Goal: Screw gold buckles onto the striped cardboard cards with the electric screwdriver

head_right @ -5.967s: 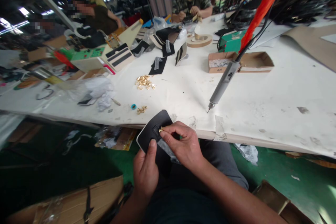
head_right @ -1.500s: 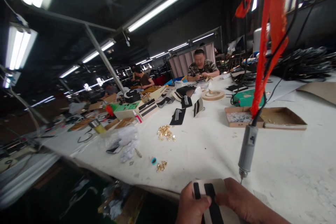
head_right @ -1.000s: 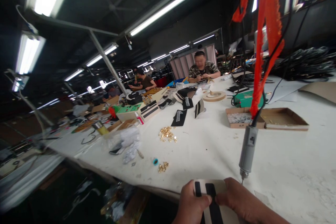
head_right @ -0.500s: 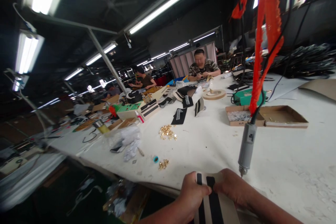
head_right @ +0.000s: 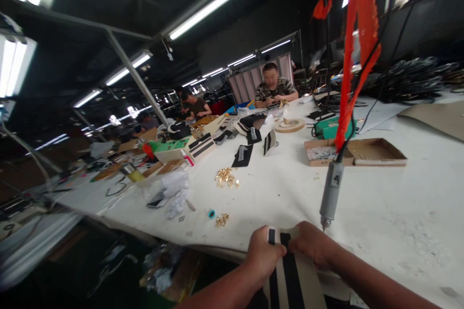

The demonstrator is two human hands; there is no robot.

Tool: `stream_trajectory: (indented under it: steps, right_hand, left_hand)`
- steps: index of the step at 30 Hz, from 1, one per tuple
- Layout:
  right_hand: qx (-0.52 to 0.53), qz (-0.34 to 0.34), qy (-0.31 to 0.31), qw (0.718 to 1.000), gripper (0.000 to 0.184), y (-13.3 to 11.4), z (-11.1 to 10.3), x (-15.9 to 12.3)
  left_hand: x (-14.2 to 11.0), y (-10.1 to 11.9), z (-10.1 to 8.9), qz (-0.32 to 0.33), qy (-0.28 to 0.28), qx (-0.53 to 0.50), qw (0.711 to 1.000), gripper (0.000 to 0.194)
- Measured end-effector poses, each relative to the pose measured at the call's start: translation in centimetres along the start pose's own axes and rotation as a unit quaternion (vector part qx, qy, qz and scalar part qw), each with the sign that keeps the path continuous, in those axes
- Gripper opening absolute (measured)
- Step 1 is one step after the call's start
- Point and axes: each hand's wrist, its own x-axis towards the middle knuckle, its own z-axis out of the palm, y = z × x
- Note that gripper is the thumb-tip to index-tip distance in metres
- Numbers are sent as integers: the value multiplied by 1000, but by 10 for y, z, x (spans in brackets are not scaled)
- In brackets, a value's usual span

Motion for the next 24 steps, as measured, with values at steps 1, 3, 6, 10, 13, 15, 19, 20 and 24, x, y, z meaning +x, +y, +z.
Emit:
stream_trajectory:
  steps: [1, 3, 6, 10, 13, 15, 19, 20, 24]
  right_hand:
    - [-11, 5, 10, 1000, 11, -3, -2, -2]
    - [-39, 15, 27, 999, 11, -9, -7, -7]
    - [-37, 43, 23, 998, 14, -9, -14, -7]
    - [-31, 76, 24, 996, 12, -2, -17, -1]
    - [-36, 86, 26, 995, 14, -1, -17, 0]
    - [-39, 87, 25, 995, 13, -2, -17, 1]
    - [-47, 90, 18, 995, 12, -2, -17, 2]
    - [-49, 91, 17, 995, 13, -3, -17, 2]
    - [-62, 91, 15, 994, 14, -4, -18, 4]
  left_hand:
    - [0, 1, 0, 7, -1, 10, 1000, 26]
    - [-2, 3, 0, 23, -9, 31, 999, 23]
    - [-2, 6, 2, 50, -17, 53, 997, 21]
    - [-2, 7, 3, 69, -36, 77, 994, 23]
    - [-3, 8, 1, 83, -44, 92, 991, 25]
    - [-3, 8, 0, 93, -41, 107, 989, 25]
    - [1, 8, -3, 110, -43, 141, 983, 28]
    - [2, 8, -4, 114, -44, 148, 981, 32]
    - [2, 5, -9, 144, -21, 191, 971, 63]
